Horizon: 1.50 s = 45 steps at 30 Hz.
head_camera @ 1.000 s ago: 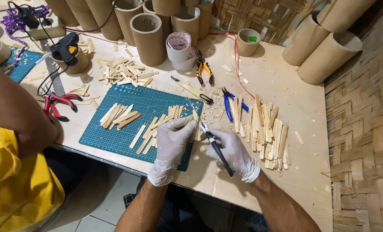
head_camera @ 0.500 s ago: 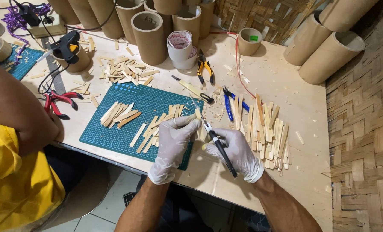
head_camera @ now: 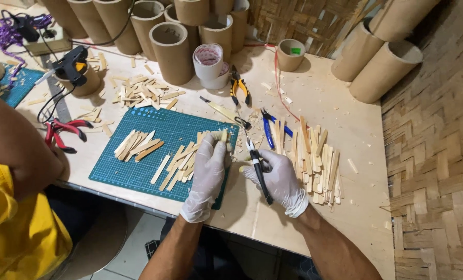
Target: Cutting small wooden sticks into shorter segments using snips on a cutting mat in a workshop environment.
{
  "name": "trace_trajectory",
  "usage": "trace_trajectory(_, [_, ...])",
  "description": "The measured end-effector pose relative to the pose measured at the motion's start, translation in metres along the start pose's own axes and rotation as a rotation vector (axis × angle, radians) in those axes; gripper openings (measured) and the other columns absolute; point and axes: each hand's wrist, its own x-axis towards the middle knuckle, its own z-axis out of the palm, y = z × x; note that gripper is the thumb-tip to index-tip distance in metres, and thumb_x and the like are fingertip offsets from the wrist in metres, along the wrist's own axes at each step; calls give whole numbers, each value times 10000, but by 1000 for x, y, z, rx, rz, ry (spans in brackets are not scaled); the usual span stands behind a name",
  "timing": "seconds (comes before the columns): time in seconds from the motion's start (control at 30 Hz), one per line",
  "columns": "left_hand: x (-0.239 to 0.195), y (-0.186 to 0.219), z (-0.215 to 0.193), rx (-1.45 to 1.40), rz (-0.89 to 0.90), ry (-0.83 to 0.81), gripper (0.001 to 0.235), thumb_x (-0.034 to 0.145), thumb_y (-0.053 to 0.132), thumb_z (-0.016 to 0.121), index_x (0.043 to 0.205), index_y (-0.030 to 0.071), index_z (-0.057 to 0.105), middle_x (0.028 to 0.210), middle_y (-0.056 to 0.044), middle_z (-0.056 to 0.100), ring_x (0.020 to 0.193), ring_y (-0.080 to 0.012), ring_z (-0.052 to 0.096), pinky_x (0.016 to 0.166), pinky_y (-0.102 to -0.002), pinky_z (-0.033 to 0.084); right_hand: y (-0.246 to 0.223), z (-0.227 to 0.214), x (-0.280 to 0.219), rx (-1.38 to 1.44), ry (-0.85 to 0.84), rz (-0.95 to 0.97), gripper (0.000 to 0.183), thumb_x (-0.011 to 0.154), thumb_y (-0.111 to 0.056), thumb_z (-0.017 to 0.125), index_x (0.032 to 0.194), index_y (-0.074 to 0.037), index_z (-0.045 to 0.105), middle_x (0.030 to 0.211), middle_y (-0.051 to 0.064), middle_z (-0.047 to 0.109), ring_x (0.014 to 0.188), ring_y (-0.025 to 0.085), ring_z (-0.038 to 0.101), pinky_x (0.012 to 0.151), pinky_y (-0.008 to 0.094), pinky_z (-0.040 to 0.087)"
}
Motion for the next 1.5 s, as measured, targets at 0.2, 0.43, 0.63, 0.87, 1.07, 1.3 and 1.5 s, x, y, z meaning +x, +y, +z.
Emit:
trace_trajectory(0.2, [7, -5, 4, 122, 164, -40, 232, 1024, 93, 506, 1240, 30, 447, 820, -80, 556, 537, -120, 535, 451, -255, 470, 3, -1, 1, -4, 45, 18, 332, 766, -201, 899, 1025, -53, 753, 503, 109, 619, 414, 137, 588, 405, 213, 463])
trace_trajectory(0.43, [15, -8, 2, -176, -57, 36, 132, 1044, 160, 501, 1153, 101, 545, 805, -31, 479, 588, -104, 482, 473, -235, 496, 21, 1, 5, -30, -122, 21, 452, 717, -207, 890, 1116, -53, 743, 615, 138, 647, 518, 169, 631, 448, 322, 585])
trace_trajectory(0.63, [13, 6, -3, -86, -52, 176, 109, 877, 114, 719, 945, 31, 697, 733, -75, 574, 652, -179, 657, 612, -363, 645, 14, 6, 1, -50, -136, 34, 487, 761, -176, 866, 1194, -12, 717, 691, 139, 640, 555, 199, 657, 488, 349, 636])
trace_trajectory(0.87, [7, 9, 7, 28, 19, 156, 59, 815, 76, 813, 842, 44, 772, 650, -85, 695, 598, -121, 652, 551, -270, 562, 10, 4, -6, -108, -131, -22, 392, 756, -200, 868, 1100, -44, 766, 595, 84, 604, 483, 135, 605, 448, 279, 552])
trace_trajectory(1.07, [7, 5, 5, 63, 21, 172, 78, 790, 95, 845, 836, 52, 799, 643, -85, 718, 568, -113, 645, 519, -261, 547, 6, 6, -7, -80, -141, -48, 351, 757, -200, 880, 1062, -60, 776, 565, 42, 595, 461, 94, 581, 461, 232, 520])
trace_trajectory(1.3, [4, 11, 8, 43, 12, 179, 58, 796, 71, 822, 827, 36, 787, 622, -72, 690, 532, -107, 609, 481, -257, 526, 12, 5, -1, -51, -162, -47, 362, 780, -188, 863, 1104, -57, 766, 531, 35, 584, 425, 94, 580, 457, 208, 482])
trace_trajectory(1.5, [3, 12, 8, 37, 10, 176, 34, 802, 36, 800, 831, 21, 789, 607, -93, 686, 499, -127, 620, 455, -257, 531, 8, 6, -5, -16, -174, -40, 361, 790, -161, 846, 1105, -15, 749, 522, 48, 592, 420, 105, 591, 451, 210, 482])
